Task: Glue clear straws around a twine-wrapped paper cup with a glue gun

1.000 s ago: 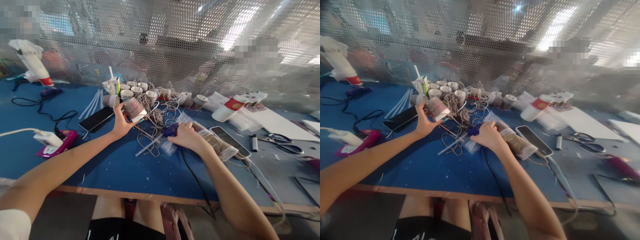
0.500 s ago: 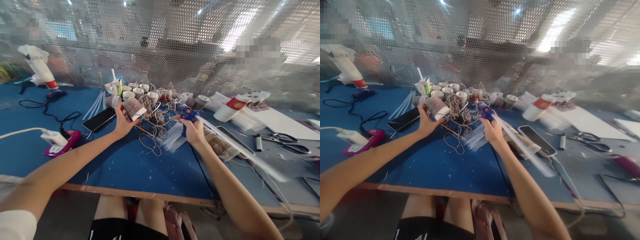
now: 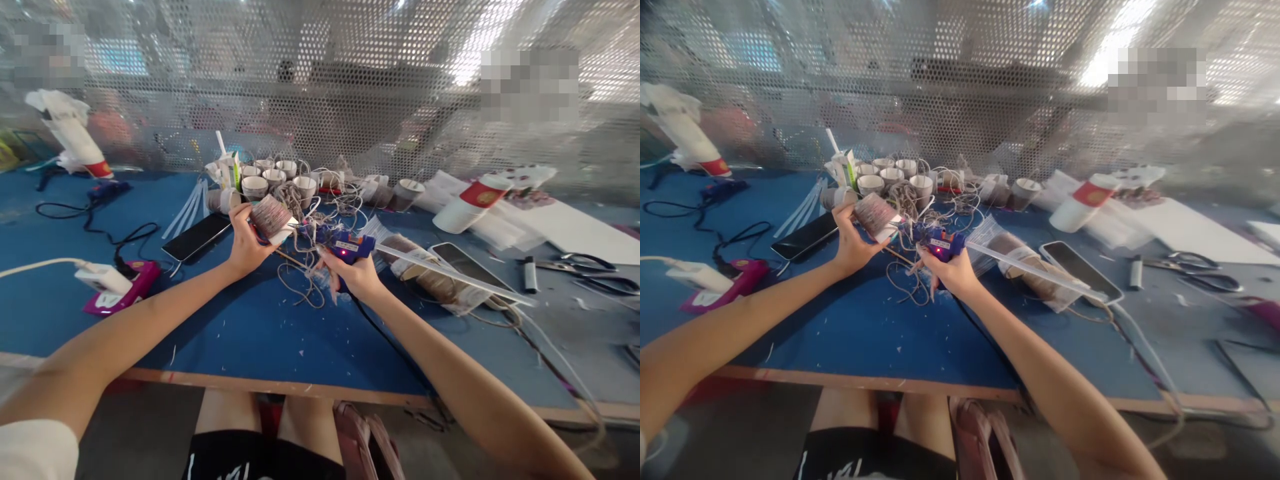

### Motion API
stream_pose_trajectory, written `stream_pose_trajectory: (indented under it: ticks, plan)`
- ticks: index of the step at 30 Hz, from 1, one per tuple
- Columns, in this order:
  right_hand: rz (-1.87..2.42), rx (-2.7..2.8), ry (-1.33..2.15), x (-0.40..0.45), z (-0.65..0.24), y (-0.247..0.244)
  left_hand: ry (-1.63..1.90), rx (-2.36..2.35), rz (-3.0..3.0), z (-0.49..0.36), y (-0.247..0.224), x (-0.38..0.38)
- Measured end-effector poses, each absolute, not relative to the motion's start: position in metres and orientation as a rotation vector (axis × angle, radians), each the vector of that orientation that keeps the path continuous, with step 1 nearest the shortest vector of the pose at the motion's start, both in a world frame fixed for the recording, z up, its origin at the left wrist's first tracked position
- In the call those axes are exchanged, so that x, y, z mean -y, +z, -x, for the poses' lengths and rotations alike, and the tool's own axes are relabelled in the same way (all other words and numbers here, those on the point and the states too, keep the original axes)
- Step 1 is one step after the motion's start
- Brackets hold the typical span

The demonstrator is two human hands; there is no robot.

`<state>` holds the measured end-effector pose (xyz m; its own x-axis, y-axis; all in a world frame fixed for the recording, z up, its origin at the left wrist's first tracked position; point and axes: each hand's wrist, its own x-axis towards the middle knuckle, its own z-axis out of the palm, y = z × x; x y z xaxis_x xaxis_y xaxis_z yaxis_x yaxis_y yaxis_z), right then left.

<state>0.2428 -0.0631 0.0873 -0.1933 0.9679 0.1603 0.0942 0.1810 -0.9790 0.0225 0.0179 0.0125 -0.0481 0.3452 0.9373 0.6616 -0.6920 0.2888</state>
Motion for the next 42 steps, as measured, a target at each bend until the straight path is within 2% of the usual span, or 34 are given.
stream_pose_trajectory:
  ticks: [18,31,42]
  plan:
    - [1.129,1.566,1.152,0.058,-0.241,0.078,-1.772,1.013,1.918,-0.023,0.018,-0.014]
    - [1.197,1.495,1.095,0.055,-0.244,0.078,-1.870,1.163,1.935,-0.026,0.014,-0.016]
    - [1.238,1.462,1.070,0.047,-0.247,0.076,-1.943,1.064,2.055,-0.020,0.007,-0.019]
